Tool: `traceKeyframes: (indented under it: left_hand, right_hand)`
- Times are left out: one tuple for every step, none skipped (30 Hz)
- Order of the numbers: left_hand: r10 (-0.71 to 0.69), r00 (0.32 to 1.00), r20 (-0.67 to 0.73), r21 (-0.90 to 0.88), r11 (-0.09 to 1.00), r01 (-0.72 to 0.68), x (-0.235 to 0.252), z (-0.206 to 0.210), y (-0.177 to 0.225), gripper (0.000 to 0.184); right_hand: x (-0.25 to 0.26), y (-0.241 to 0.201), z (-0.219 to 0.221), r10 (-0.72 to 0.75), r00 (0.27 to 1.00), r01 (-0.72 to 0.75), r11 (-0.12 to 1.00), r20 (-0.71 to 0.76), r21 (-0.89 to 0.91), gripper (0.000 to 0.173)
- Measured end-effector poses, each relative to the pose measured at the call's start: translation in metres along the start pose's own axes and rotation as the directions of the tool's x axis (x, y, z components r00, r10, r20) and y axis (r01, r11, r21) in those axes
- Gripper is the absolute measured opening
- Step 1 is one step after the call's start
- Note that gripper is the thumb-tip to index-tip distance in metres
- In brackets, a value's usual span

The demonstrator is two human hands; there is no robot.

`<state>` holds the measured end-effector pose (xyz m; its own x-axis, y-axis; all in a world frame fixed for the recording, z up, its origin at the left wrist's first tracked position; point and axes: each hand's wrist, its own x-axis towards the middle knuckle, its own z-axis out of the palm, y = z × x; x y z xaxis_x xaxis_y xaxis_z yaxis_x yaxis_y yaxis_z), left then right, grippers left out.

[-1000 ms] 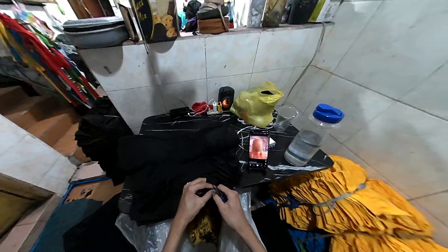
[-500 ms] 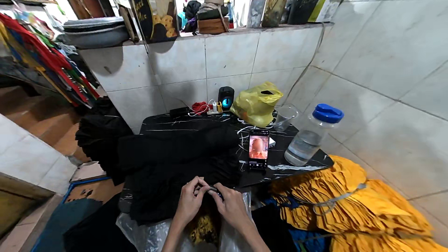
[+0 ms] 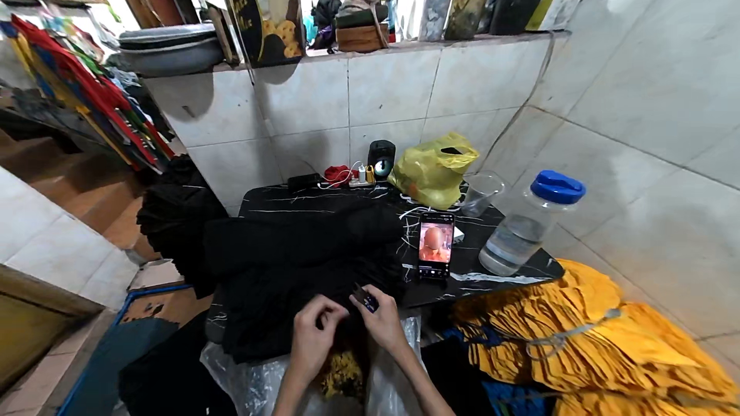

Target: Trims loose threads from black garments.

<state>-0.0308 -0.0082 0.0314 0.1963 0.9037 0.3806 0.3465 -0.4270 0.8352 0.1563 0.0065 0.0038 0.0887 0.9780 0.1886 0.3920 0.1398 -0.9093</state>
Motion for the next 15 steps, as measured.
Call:
traceKeyframes:
  left_hand:
    - [-0.032, 0.978, 0.208, 0.042, 0.999, 0.024, -0.008, -0.006, 0.002, 0.01]
    - [-0.099, 0.893, 0.439, 0.101, 0.993, 0.06, -0.015, -0.012, 0.004, 0.011]
    - [-0.174, 0.771, 0.612, 0.172, 0.981, 0.085, -0.02, -0.016, 0.004, 0.02]
    - [-0.246, 0.668, 0.702, 0.231, 0.966, 0.114, -0.024, -0.02, 0.003, 0.029]
    - [-0.292, 0.621, 0.727, 0.257, 0.955, 0.148, -0.025, -0.023, 0.002, 0.031]
    - [-0.294, 0.639, 0.711, 0.24, 0.955, 0.173, -0.026, -0.026, 0.001, 0.027]
    - [-0.283, 0.697, 0.659, 0.204, 0.959, 0.196, -0.027, -0.028, -0.001, 0.02]
    - [-0.272, 0.777, 0.568, 0.174, 0.962, 0.209, -0.026, -0.027, 0.0, 0.015]
    - [-0.263, 0.853, 0.452, 0.152, 0.964, 0.217, -0.023, -0.024, 0.001, 0.013]
    - [-0.25, 0.914, 0.318, 0.134, 0.967, 0.218, -0.02, -0.018, 0.002, 0.012]
    - [-0.23, 0.956, 0.184, 0.143, 0.968, 0.205, -0.016, -0.009, 0.001, 0.015]
    - [-0.202, 0.977, 0.066, 0.204, 0.961, 0.184, -0.013, 0.0, -0.001, 0.024]
    - [-0.159, 0.987, -0.022, 0.311, 0.937, 0.158, -0.009, 0.01, -0.006, 0.035]
    - [-0.094, 0.991, -0.091, 0.424, 0.897, 0.124, -0.006, 0.019, -0.011, 0.045]
    - [-0.013, 0.99, -0.141, 0.513, 0.854, 0.085, -0.004, 0.028, -0.016, 0.05]
  right_hand:
    - [0.003, -0.001, 0.0, 0.02, 1.0, -0.02, 1.0, -0.002, 0.004, 0.029]
    - [0.006, -0.002, 0.001, 0.032, 0.999, -0.032, 0.999, -0.009, 0.002, 0.029]
    - [0.008, -0.004, 0.001, 0.04, 0.999, -0.041, 0.999, -0.017, -0.004, 0.03]
    - [0.011, -0.005, 0.002, 0.048, 0.999, -0.048, 0.999, -0.021, -0.013, 0.03]
    - [0.013, -0.005, 0.002, 0.053, 0.998, -0.054, 0.998, -0.025, -0.017, 0.031]
    - [0.015, -0.005, 0.002, 0.06, 0.998, -0.06, 0.998, -0.026, -0.021, 0.032]
    - [0.016, -0.005, 0.003, 0.063, 0.998, -0.063, 0.998, -0.032, -0.021, 0.032]
    - [0.016, -0.005, 0.004, 0.064, 0.997, -0.065, 0.998, -0.038, -0.015, 0.032]
    - [0.016, -0.005, 0.005, 0.066, 0.997, -0.067, 0.998, -0.044, -0.01, 0.032]
    - [0.017, -0.005, 0.006, 0.068, 0.996, -0.069, 0.998, -0.051, -0.008, 0.032]
    - [0.017, -0.005, 0.006, 0.069, 0.996, -0.07, 0.998, -0.057, -0.007, 0.032]
    - [0.017, -0.006, 0.006, 0.073, 0.995, -0.073, 0.997, -0.064, -0.006, 0.031]
    - [0.017, -0.007, 0.006, 0.079, 0.994, -0.08, 0.997, -0.071, -0.007, 0.031]
    - [0.017, -0.009, 0.006, 0.087, 0.993, -0.088, 0.996, -0.077, -0.009, 0.031]
    - [0.017, -0.011, 0.005, 0.096, 0.992, -0.097, 0.995, -0.079, -0.015, 0.03]
